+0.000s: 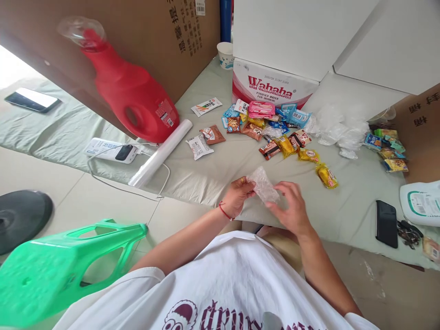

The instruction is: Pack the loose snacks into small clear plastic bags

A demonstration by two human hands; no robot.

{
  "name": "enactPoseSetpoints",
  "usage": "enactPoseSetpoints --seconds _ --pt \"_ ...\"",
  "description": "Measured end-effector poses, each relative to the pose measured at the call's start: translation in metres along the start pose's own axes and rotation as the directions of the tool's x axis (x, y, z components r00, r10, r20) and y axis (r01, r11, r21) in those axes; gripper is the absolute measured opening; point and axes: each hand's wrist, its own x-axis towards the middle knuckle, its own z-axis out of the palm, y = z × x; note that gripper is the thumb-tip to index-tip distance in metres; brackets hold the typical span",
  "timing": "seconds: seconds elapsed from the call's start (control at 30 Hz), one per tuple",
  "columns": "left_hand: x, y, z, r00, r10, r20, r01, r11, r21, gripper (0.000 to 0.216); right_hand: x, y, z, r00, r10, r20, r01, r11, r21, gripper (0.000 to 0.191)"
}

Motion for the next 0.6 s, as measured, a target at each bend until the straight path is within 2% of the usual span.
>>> enactPoseSetpoints --seconds 0.03,0.13,0.27,0.37,0.47,0.6 --pt "0.000 -0.001 0.002 1.000 0.007 0.010 -0.007 1.000 0.003 0.037 0.002 -0.002 0.006 0.998 -0.010 0.056 0.011 1.000 -0.026 0.033" --pt "0.001 -0.002 0.003 1.000 0.024 0.008 -0.024 1.000 0.002 0.038 0.004 -0.001 0.022 0.993 0.035 0.117 -0.032 0.999 -0.031 0.008" --pt "-0.001 -0.001 -0.003 1.000 0.005 0.009 -0.005 1.000 0.013 0.044 -0.003 0.007 0.030 0.980 0.178 0.085 -0.190 0.966 0.176 0.011" --pt "-0.004 -0.003 -0.006 0.997 -0.037 0.072 0.035 0.999 0.018 0.046 -0.006 0.011 0.030 0.957 0.273 0.100 -0.290 0.911 0.294 0.014" --pt "-0.005 -0.008 -0.005 0.992 -0.046 0.114 0.038 0.997 0.073 0.044 -0.007 0.011 0.030 0.950 0.295 0.107 -0.314 0.896 0.313 0.015" --pt "0.000 -0.013 -0.004 0.997 0.004 0.076 -0.016 0.987 0.158 0.036 -0.009 0.009 0.033 0.945 0.303 0.122 -0.327 0.883 0.337 0.014"
